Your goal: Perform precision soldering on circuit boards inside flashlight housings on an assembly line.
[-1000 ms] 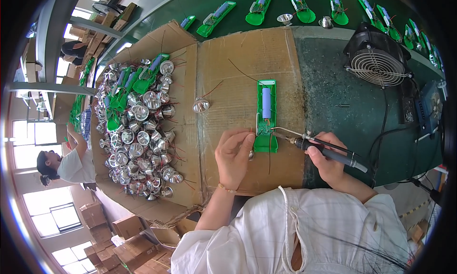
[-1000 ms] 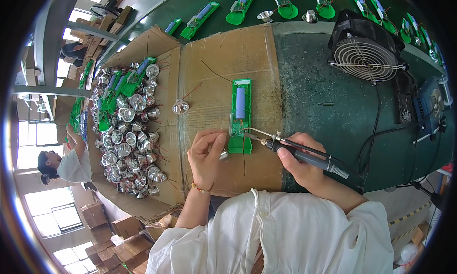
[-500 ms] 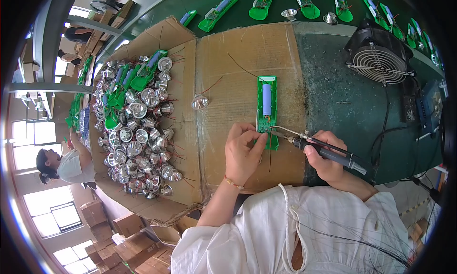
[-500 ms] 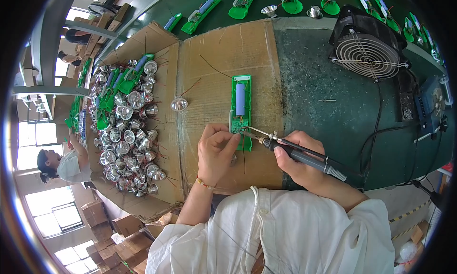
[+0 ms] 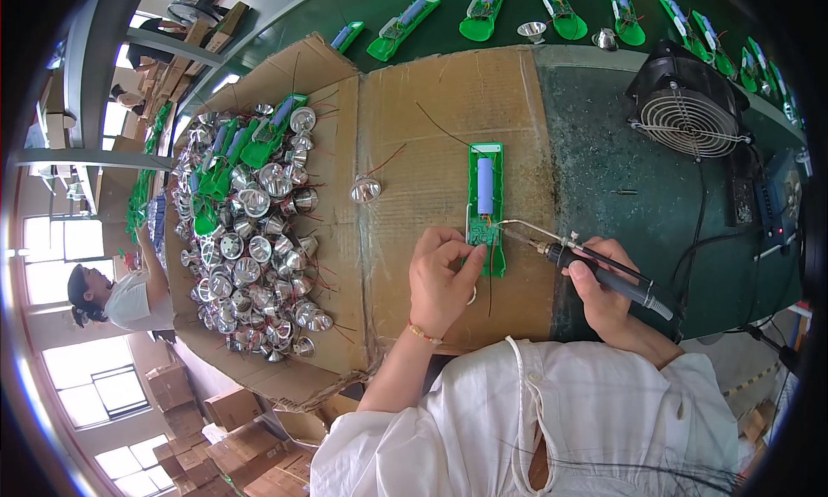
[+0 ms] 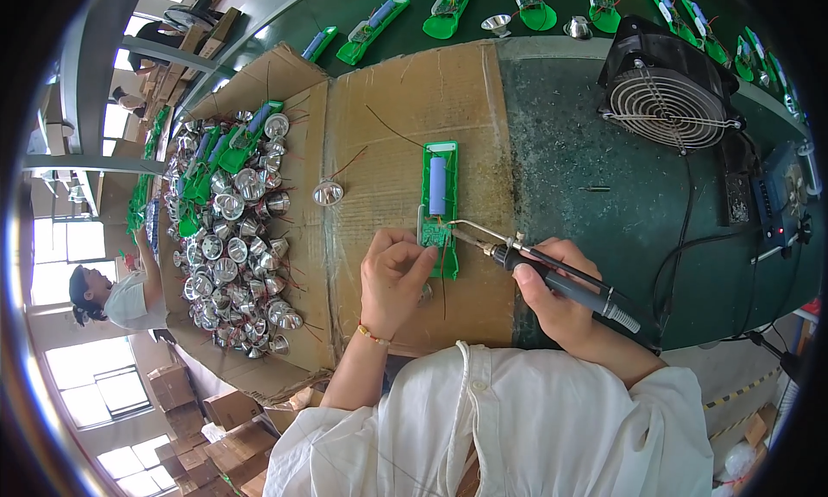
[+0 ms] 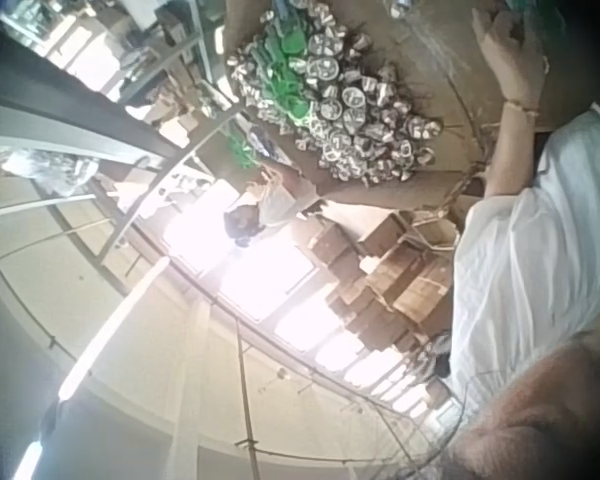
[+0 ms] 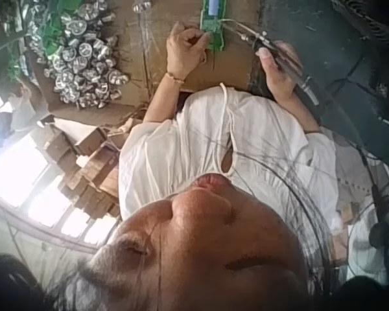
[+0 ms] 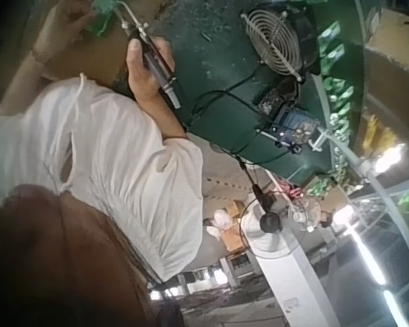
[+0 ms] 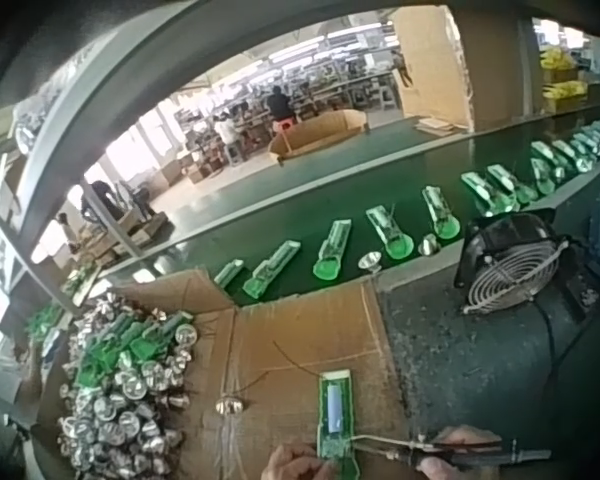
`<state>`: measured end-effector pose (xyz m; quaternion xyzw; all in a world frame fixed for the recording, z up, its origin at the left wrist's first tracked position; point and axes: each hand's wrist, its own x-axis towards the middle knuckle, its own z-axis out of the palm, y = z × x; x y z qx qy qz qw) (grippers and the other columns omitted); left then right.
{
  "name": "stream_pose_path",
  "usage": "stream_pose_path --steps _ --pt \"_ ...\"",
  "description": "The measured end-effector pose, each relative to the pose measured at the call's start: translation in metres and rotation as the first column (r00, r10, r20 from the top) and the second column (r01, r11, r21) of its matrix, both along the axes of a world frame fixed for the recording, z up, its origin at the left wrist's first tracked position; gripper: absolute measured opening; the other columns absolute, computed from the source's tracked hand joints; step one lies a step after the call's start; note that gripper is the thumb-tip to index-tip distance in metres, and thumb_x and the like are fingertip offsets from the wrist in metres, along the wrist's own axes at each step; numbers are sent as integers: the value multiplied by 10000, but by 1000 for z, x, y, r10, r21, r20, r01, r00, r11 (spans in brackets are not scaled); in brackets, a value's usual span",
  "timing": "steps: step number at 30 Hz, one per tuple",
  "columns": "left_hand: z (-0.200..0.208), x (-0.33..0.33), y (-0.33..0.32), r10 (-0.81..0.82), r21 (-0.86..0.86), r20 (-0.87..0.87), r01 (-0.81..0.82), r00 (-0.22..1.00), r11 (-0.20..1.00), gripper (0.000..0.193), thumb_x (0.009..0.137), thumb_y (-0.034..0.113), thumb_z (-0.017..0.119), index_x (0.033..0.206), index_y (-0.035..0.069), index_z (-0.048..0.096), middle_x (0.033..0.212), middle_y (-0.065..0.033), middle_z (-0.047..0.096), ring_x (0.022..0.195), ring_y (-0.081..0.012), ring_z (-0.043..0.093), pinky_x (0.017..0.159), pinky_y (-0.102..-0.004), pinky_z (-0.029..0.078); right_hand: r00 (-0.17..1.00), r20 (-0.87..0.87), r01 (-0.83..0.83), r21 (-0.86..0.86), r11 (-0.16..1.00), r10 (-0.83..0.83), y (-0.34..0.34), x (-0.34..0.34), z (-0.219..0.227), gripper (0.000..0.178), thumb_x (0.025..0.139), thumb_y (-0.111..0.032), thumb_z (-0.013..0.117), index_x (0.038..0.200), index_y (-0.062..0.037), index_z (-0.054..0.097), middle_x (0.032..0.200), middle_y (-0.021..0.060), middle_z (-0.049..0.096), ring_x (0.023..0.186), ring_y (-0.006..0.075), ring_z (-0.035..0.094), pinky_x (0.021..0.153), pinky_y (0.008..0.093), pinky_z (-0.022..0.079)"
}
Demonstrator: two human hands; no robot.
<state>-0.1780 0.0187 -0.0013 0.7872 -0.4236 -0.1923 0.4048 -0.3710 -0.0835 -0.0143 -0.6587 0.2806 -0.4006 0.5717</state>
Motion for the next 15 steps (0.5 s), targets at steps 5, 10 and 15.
stream_pose_path --steps 5,10,15 --pt "-2 2 2 -27 -28 60 29 998 999 129 762 122 700 761 -2 666 819 -77 577 653 -151 548 533 -258 434 993 72 90 -7 996 -89 -6 -5 3 154 818 -114 637 843 10 551 699 65 590 586 90 531 538 234 430" --pt "18 13 8 18 169 -89 -3 996 986 96 764 89 669 767 -6 669 644 -94 638 553 -122 617 506 -252 468 982 0 191 -23 981 -191 -21 -19 -10 148 820 -110 637 835 7 547 675 40 578 576 76 514 527 223 414" --pt "13 18 -21 -35 148 -16 37 999 988 125 751 135 631 739 14 658 592 -128 610 509 -145 610 481 -266 454 957 -22 289 12 957 -289 -26 -18 -17 124 801 -82 649 824 -4 556 652 23 576 558 63 499 508 216 399"
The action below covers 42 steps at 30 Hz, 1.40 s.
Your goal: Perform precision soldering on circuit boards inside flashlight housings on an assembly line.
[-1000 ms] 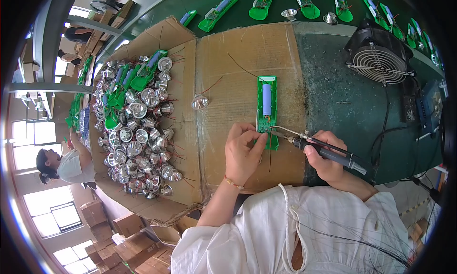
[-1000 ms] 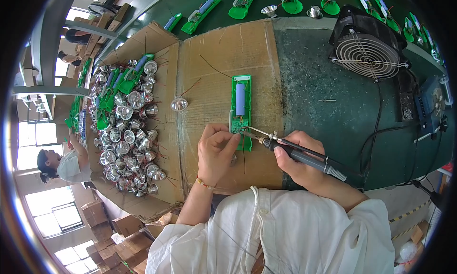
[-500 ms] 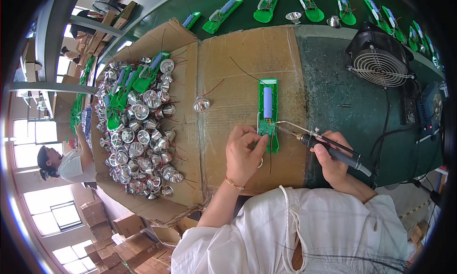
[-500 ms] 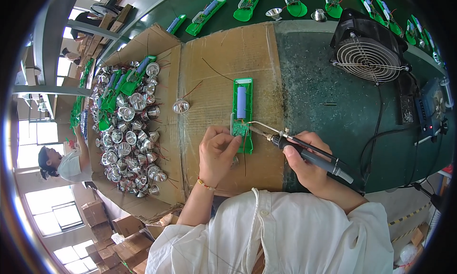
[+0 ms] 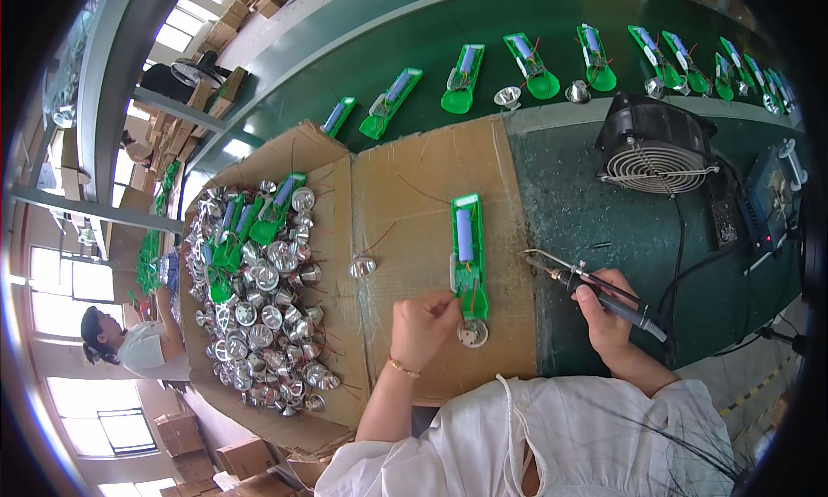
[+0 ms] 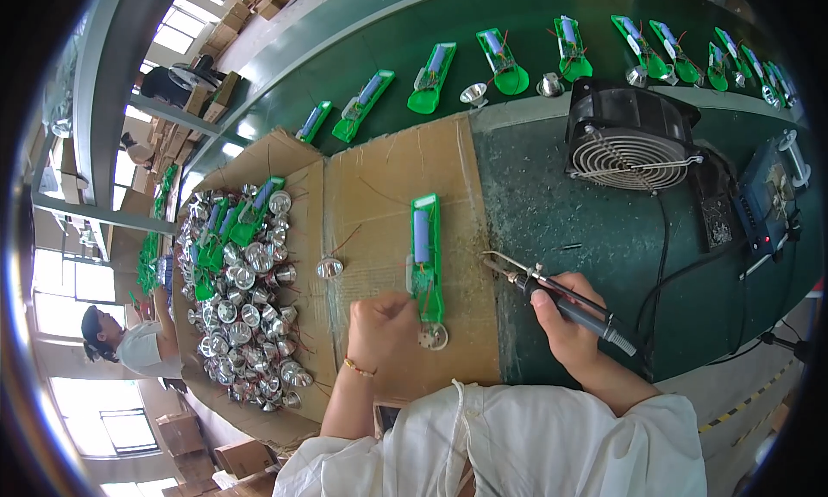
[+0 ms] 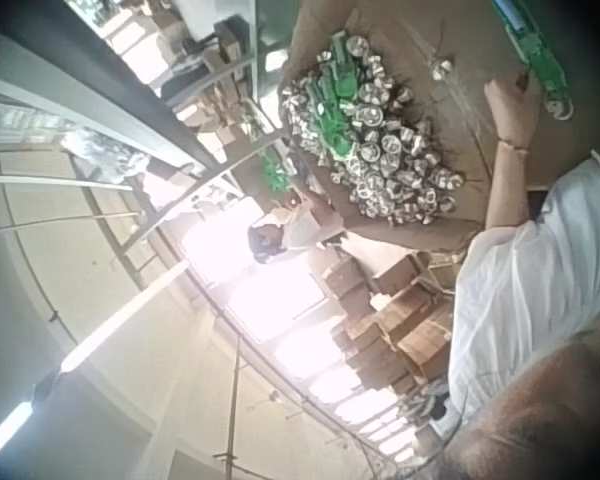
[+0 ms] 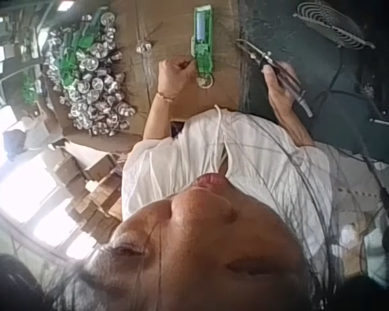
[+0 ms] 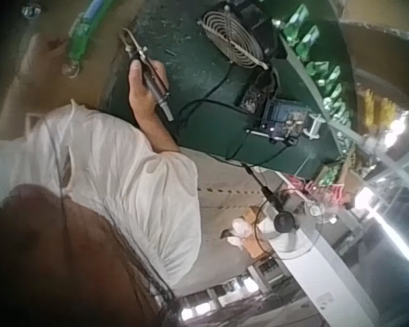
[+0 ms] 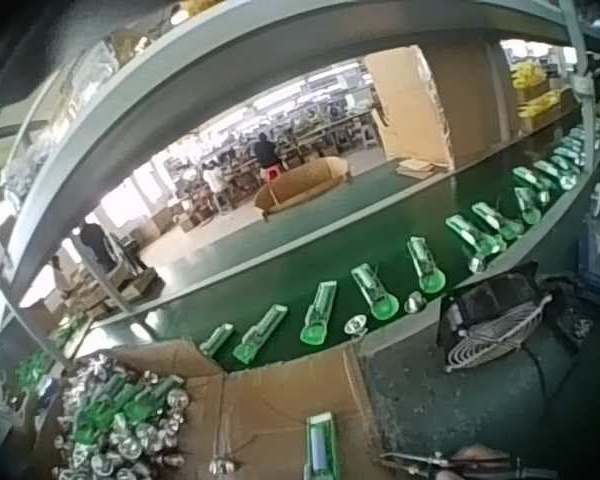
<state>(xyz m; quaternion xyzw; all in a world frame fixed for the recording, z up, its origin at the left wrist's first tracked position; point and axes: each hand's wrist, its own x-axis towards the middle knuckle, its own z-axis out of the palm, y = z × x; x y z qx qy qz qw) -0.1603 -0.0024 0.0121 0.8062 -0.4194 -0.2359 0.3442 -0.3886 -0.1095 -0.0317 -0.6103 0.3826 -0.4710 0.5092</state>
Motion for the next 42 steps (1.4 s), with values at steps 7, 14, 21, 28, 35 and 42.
stream_pose_path --steps 7,14,21,28,35,42 --pt "12 114 -139 -20 -19 416 31 909 999 192 722 213 571 679 52 667 561 -132 586 523 -282 605 523 -361 479 997 -72 -26 136 990 36 -3 -2 1 159 809 -126 644 840 -9 541 695 61 606 612 82 542 576 222 440" --pt "6 150 -252 128 -180 622 -19 773 984 225 750 314 661 864 123 699 921 -87 633 860 -280 599 743 -391 473 1000 -23 -13 229 973 18 -6 2 7 119 781 -78 668 821 -22 571 659 5 572 580 48 495 525 218 413" --pt "-18 105 -284 -118 101 853 61 508 993 178 735 304 666 747 130 703 941 -93 567 975 -287 502 835 -405 418 998 -35 -45 209 977 53 -4 3 8 136 778 -81 675 823 -15 565 657 10 581 583 50 503 522 217 418" --pt "-3 58 -151 -114 27 743 141 659 990 92 696 170 608 681 87 645 876 -95 532 879 -274 502 752 -395 403 998 -24 -47 223 974 54 -6 2 5 123 801 -92 645 834 -15 555 670 29 591 597 63 519 545 221 427" --pt "-1 35 -15 82 -285 539 90 838 954 117 681 179 712 707 93 636 878 -57 580 839 -270 528 751 -389 392 999 14 -35 210 977 33 -6 3 6 133 827 -107 612 857 3 545 702 53 606 604 67 526 555 207 426" --pt "-9 108 -29 106 -38 748 -117 655 992 162 725 233 687 800 91 664 830 -59 615 915 -266 531 837 -408 371 995 23 -94 122 988 92 2 11 5 137 826 -101 629 850 5 545 708 51 610 609 72 535 555 207 426"
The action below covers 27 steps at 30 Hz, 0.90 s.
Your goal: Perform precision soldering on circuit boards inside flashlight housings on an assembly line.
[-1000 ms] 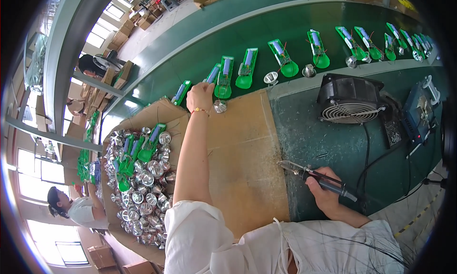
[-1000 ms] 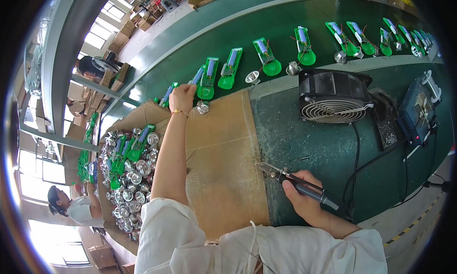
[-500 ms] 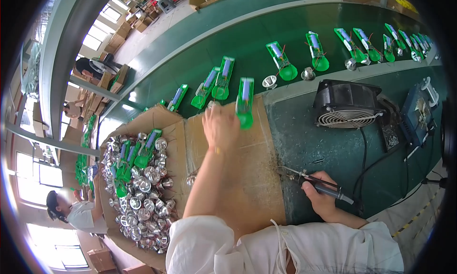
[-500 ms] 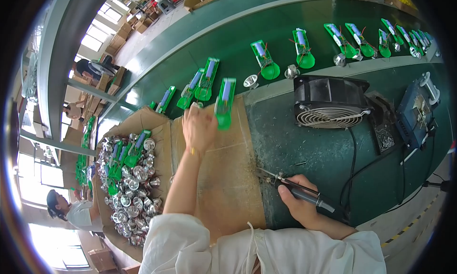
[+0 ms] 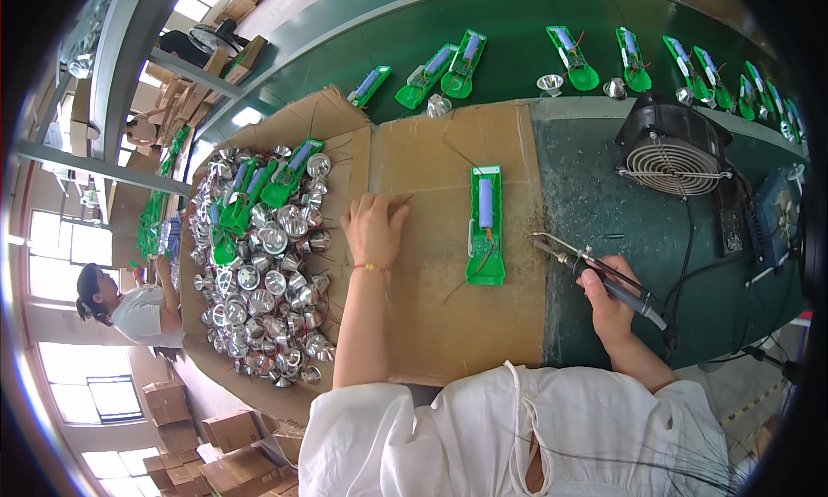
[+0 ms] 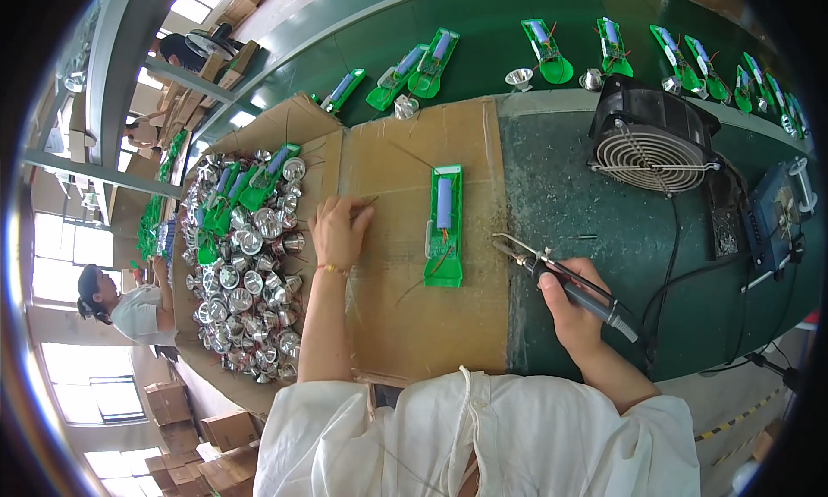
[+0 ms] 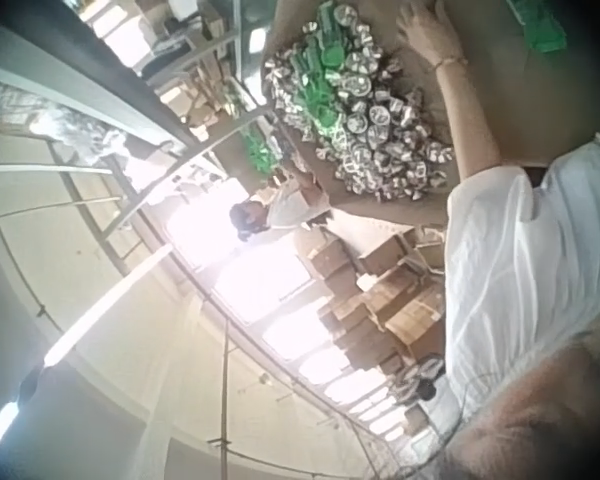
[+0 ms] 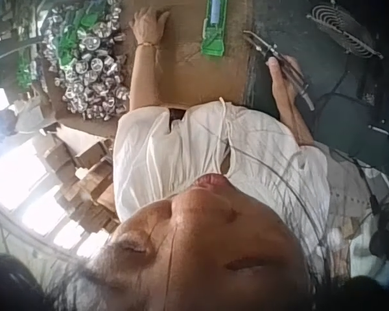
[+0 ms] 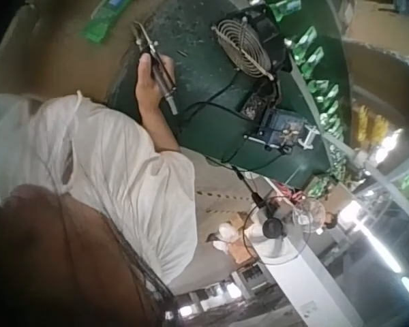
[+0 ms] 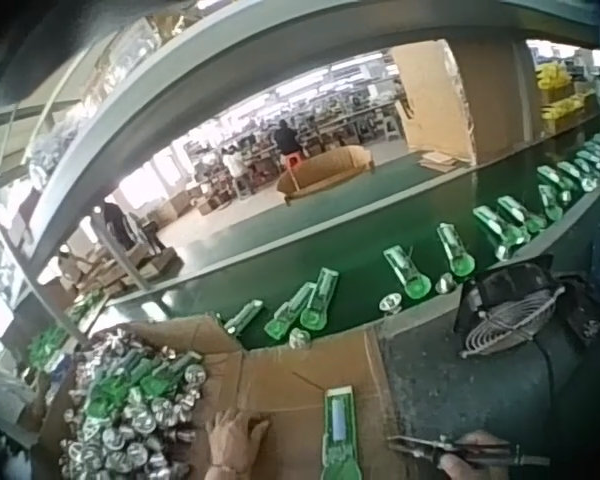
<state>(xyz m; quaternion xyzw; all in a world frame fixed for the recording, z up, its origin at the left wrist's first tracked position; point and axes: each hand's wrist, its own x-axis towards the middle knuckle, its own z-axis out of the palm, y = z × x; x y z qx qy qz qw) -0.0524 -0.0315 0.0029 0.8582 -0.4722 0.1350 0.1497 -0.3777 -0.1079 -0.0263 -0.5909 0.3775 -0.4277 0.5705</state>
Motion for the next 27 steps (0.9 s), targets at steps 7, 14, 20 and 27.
stream_pose_path --steps 7,14,20,27 --pt "27 -60 16 -16 -77 -687 -51 726 996 182 741 208 703 796 35 694 696 -127 658 586 -225 620 555 -310 473 999 -50 8 -54 999 -11 1 -9 1 154 829 -121 614 879 5 540 708 69 582 620 84 519 566 217 422" --pt "-2 -103 32 -118 -185 -861 -87 495 979 146 787 147 673 766 3 668 775 -88 629 725 -186 595 649 -294 470 984 -91 -172 -211 962 156 1 13 29 163 779 -102 666 837 6 560 704 60 579 617 90 513 552 230 416" --pt "-9 -106 25 -117 -161 -871 -53 477 985 152 789 142 667 751 -4 649 838 -95 609 729 -195 576 649 -295 464 989 -16 -147 -186 972 147 3 32 22 130 776 -67 668 826 8 574 657 30 593 534 51 517 484 203 411" --pt "-5 -107 19 -92 -124 -845 -26 527 992 155 767 146 669 722 0 646 831 -86 603 804 -233 532 715 -329 439 988 -4 -153 -145 978 154 2 41 19 130 785 -73 661 799 -4 551 607 14 566 511 35 490 466 200 393"
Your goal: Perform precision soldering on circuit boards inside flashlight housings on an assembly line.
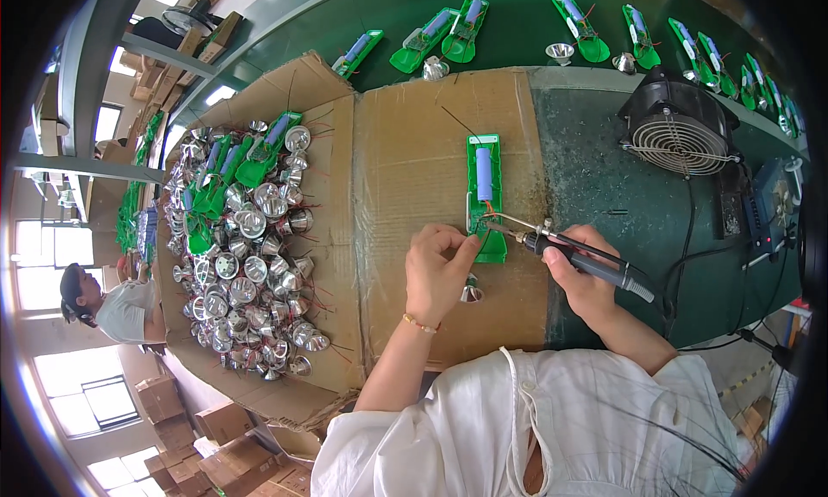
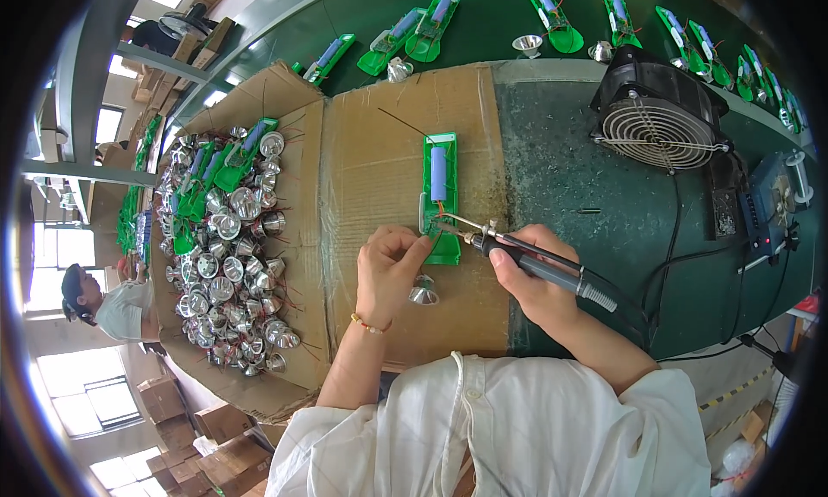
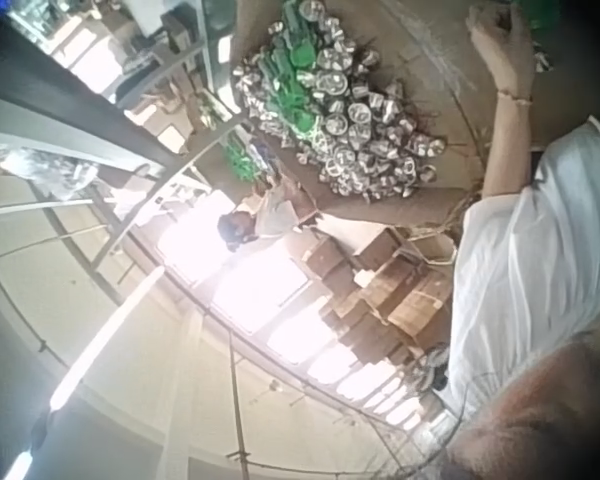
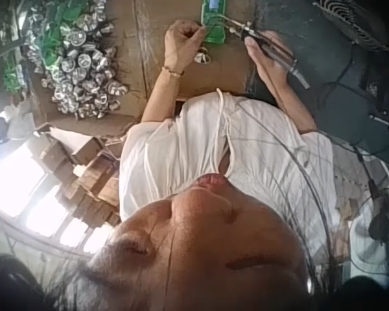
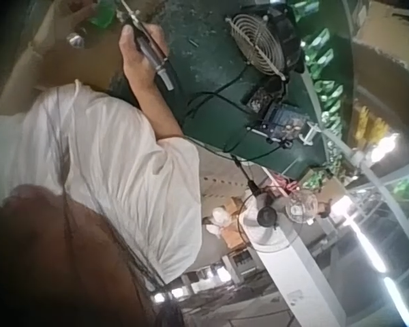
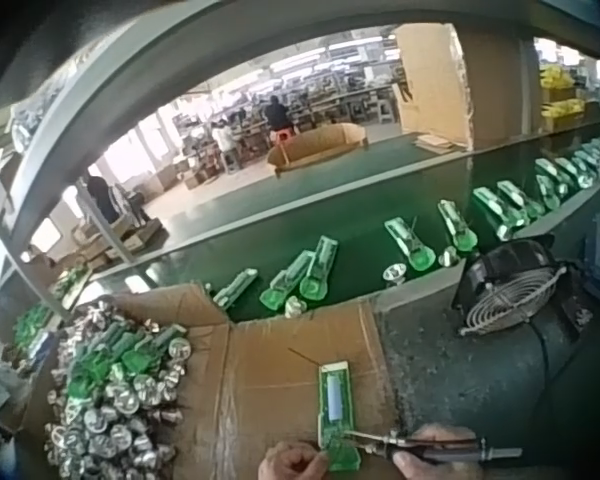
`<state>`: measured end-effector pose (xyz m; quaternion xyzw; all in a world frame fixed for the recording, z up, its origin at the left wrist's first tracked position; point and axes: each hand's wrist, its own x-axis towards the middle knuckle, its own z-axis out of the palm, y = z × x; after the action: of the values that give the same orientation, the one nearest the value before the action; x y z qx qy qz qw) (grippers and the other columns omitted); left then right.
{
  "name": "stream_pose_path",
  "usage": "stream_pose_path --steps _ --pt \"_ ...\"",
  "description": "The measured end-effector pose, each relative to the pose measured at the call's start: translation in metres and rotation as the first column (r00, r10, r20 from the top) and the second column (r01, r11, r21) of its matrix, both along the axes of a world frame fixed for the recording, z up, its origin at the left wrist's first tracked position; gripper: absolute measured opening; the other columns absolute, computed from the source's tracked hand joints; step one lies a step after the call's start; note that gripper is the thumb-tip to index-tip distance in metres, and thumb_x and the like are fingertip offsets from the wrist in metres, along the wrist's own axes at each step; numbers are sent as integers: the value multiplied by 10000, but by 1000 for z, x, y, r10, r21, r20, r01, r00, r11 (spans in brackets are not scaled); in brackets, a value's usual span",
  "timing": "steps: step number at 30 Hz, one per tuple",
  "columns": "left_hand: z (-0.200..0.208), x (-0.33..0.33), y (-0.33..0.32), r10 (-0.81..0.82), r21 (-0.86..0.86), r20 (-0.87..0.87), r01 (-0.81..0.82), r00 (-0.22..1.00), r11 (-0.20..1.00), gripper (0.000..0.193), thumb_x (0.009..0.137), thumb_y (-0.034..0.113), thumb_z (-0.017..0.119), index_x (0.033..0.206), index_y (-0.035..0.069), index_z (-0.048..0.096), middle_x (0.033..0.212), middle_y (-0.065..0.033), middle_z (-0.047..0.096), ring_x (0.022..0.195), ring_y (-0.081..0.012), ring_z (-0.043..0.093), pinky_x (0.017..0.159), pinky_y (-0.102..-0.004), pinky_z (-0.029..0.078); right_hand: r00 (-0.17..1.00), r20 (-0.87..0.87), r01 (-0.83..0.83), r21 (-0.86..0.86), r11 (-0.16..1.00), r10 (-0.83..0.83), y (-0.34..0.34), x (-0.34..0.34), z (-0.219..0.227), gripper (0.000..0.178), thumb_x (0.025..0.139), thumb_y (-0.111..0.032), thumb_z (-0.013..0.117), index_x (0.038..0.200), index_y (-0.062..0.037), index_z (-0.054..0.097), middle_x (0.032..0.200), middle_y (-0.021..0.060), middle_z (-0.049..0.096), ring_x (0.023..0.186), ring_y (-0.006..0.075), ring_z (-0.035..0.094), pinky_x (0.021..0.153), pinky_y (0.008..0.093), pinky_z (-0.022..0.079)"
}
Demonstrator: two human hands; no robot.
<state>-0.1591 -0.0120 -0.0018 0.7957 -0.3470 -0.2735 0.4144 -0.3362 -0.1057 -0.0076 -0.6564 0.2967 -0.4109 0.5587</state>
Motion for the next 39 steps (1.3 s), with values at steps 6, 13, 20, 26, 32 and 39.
stream_pose_path --steps 6,13,20,26,32,39 --pt "0 1 2 -17 -5 37 17 999 1000 159 768 153 667 716 5 644 821 -83 602 797 -233 526 708 -332 434 999 -37 7 46 999 -5 2 -2 -7 128 794 -72 659 813 -3 553 631 14 583 542 37 506 482 200 401" --pt "1 1 0 -19 6 52 19 998 1000 166 767 161 671 712 6 643 813 -81 599 792 -229 528 699 -329 435 996 59 64 88 994 -69 4 -8 -6 119 814 -69 647 840 7 560 687 45 620 564 51 523 504 202 419" --pt "-1 1 1 -3 24 25 2 1000 1000 164 754 164 691 716 10 649 819 -82 596 788 -224 536 687 -323 442 999 -29 -10 119 993 13 4 -17 -6 170 821 -109 644 883 17 547 743 71 596 646 93 561 578 222 440" --pt "-1 -5 -2 -32 -39 145 38 989 998 150 729 169 721 731 25 676 851 -81 587 786 -226 539 677 -320 444 998 -62 -11 86 996 17 4 -15 -4 179 818 -126 646 860 12 539 707 63 593 629 90 553 563 222 435" --pt "-3 -4 -6 -44 -26 213 51 976 998 148 723 171 724 731 30 681 848 -79 584 798 -232 537 658 -322 438 1000 -8 24 -5 1000 -24 3 -10 -7 125 796 -70 654 812 4 555 619 16 567 518 43 500 471 199 397" --pt "-5 -4 -7 -48 -18 192 53 980 998 158 718 184 732 720 33 685 836 -77 587 814 -240 533 682 -332 435 997 16 70 217 974 -75 7 -8 -6 117 806 -66 646 831 7 558 661 44 605 572 53 534 510 197 418"
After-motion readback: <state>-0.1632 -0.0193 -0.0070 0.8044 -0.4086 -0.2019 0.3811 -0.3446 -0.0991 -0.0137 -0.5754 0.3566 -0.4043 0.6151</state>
